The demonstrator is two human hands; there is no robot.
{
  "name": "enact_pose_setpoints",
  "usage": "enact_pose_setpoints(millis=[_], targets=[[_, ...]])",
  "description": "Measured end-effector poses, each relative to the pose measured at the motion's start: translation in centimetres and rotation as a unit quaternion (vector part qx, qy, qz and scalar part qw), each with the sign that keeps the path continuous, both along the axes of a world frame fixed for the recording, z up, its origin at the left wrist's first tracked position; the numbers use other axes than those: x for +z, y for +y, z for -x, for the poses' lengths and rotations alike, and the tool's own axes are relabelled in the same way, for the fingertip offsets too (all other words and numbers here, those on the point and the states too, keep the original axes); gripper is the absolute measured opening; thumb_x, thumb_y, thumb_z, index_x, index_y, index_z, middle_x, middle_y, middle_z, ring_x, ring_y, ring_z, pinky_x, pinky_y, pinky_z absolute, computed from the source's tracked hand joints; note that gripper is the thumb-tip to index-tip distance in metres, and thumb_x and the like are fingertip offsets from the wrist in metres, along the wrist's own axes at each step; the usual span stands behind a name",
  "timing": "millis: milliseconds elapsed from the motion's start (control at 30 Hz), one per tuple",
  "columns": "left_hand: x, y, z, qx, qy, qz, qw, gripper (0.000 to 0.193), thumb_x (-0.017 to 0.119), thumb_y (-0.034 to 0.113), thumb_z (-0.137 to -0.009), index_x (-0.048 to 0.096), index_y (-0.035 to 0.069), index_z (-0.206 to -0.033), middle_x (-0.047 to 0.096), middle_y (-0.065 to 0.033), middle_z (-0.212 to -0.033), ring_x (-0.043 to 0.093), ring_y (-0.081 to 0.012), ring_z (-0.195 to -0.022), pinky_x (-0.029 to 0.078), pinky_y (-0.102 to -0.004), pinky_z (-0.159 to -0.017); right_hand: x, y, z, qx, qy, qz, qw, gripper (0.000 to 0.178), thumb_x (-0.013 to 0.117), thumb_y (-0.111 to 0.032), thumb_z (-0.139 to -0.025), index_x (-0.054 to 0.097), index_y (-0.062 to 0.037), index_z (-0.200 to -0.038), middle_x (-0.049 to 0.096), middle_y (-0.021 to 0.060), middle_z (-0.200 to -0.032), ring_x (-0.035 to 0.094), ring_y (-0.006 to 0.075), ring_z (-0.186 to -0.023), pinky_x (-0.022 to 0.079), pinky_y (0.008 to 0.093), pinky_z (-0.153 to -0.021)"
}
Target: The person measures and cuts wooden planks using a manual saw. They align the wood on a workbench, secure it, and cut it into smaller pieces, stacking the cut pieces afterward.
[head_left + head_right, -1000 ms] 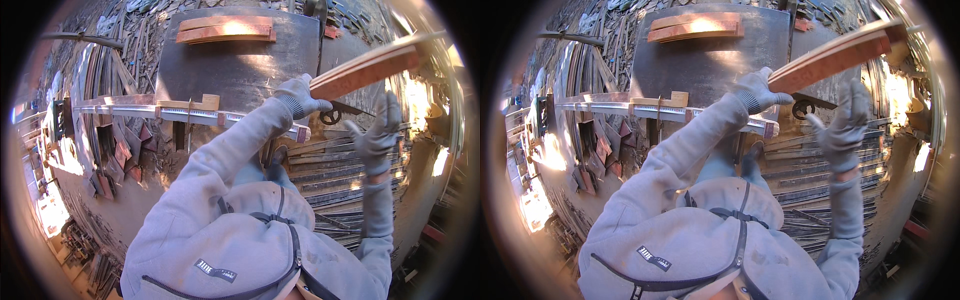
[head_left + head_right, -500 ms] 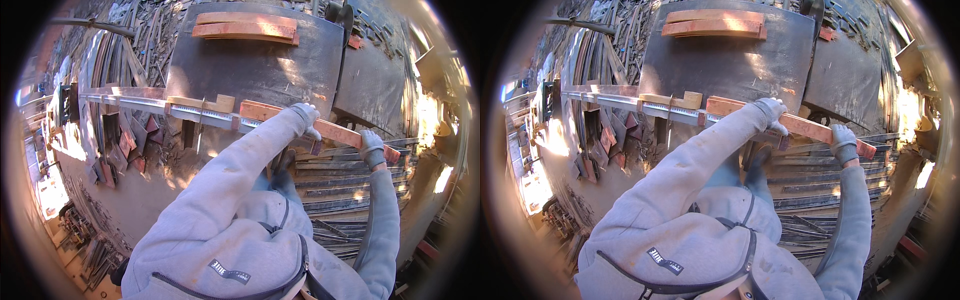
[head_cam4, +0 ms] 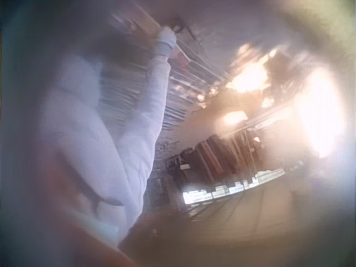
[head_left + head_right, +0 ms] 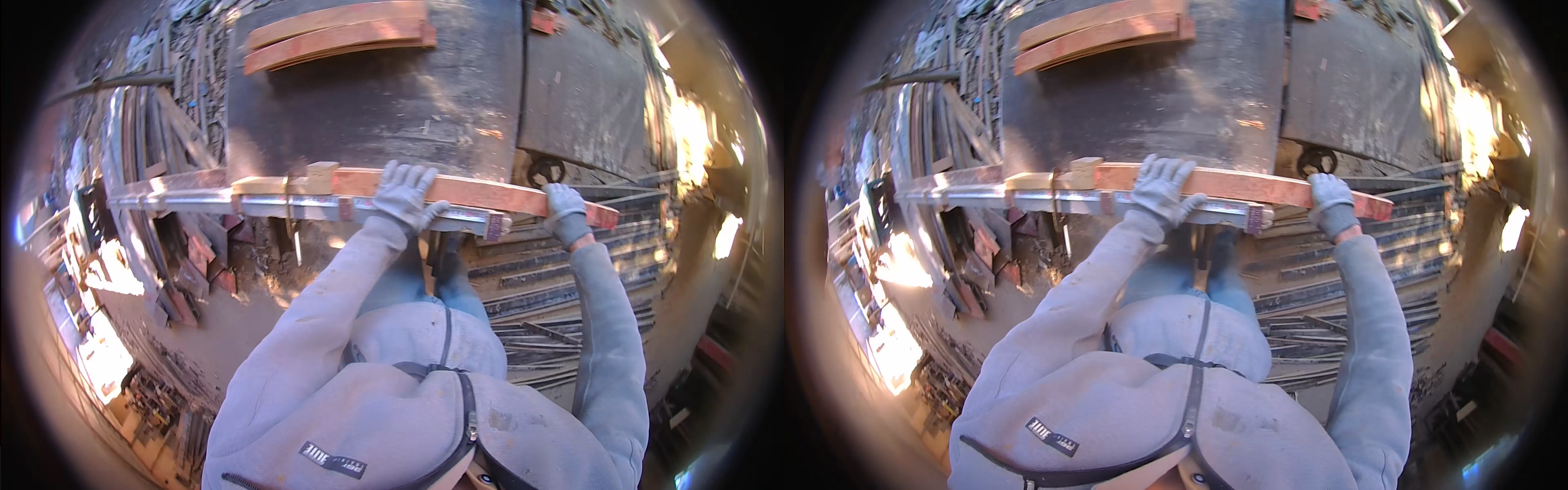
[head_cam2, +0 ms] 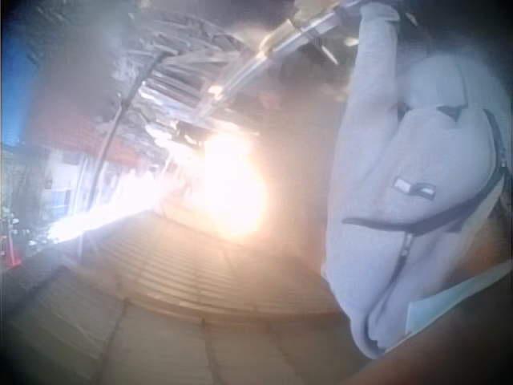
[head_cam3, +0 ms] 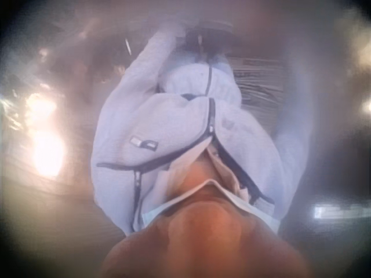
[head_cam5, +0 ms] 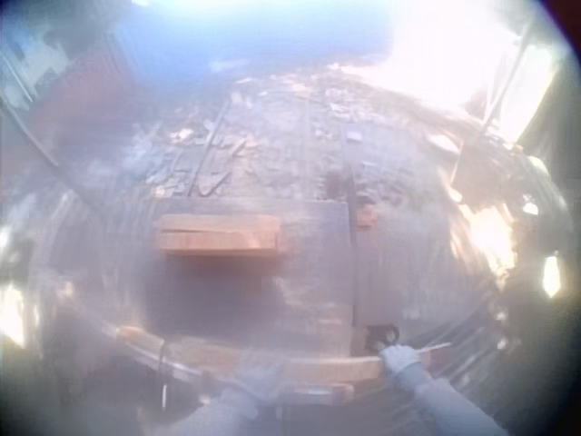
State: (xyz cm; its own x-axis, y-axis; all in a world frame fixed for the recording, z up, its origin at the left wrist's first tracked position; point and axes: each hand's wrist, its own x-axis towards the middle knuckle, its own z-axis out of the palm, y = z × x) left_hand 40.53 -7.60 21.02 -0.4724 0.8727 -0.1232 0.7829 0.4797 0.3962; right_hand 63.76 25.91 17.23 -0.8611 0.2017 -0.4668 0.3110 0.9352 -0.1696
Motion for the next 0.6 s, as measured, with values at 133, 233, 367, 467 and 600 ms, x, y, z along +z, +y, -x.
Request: enact_pose_setpoints(millis=[133,233,367,467,600], targets=[[-0.4,1.3,0.1,0.026,-0.018,-0.002,0.999,0.060,0.069,0.056,-0.094,0.065,0.012,-0.134,0.065,-0.0128,-0.133,0.058,-0.0351,-0.126,0.037,-0.0514,-0.117,0.4,2.2,-1.7,0.062,0.115,-0.027,0.991,0.043,0.071,-0.010,-0.075,0.061,-0.0066,-0.116,0.066,0.0174,-0.113,0.065,0.0353,-0.109,0.052,0.0459,-0.093],[-0.3,1.8,0.2,0.025,-0.002,-0.007,1.000,0.053,0.068,0.053,-0.096,0.065,0.013,-0.132,0.066,-0.0111,-0.131,0.059,-0.0343,-0.125,0.038,-0.0508,-0.115,2.2,5.9,-4.2,0.052,0.086,-0.154,0.983,0.043,0.073,-0.016,-0.080,0.060,-0.0069,-0.120,0.062,0.0183,-0.119,0.061,0.0359,-0.114,0.049,0.0457,-0.097],[-0.4,1.8,0.1,0.024,0.015,-0.013,1.000,0.050,0.069,0.050,-0.095,0.065,0.013,-0.129,0.066,-0.0108,-0.129,0.060,-0.0352,-0.123,0.039,-0.0517,-0.113,2.9,8.5,-5.4,0.043,-0.104,-0.099,0.989,0.046,0.081,-0.018,-0.074,0.059,-0.0052,-0.112,0.061,0.0157,-0.107,0.062,0.0356,-0.108,0.051,0.0459,-0.091],[-0.5,1.8,0.1,0.020,0.038,-0.023,0.999,0.051,0.067,0.050,-0.096,0.064,0.012,-0.130,0.066,-0.0118,-0.129,0.059,-0.0355,-0.124,0.039,-0.0520,-0.114,3.3,8.7,-5.0,0.053,-0.120,-0.132,0.983,0.037,0.077,-0.016,-0.080,0.063,-0.0069,-0.113,0.064,0.0152,-0.112,0.064,0.0324,-0.111,0.053,0.0433,-0.089],[-0.8,2.0,0.3,-0.009,0.077,-0.044,0.996,0.053,0.063,0.049,-0.099,0.062,0.012,-0.136,0.065,-0.0131,-0.132,0.058,-0.0349,-0.126,0.038,-0.0525,-0.116,4.3,8.1,-4.2,0.035,-0.132,-0.132,0.982,0.043,0.080,-0.014,-0.075,0.063,-0.0054,-0.113,0.064,0.0164,-0.114,0.065,0.0336,-0.111,0.055,0.0436,-0.091]])
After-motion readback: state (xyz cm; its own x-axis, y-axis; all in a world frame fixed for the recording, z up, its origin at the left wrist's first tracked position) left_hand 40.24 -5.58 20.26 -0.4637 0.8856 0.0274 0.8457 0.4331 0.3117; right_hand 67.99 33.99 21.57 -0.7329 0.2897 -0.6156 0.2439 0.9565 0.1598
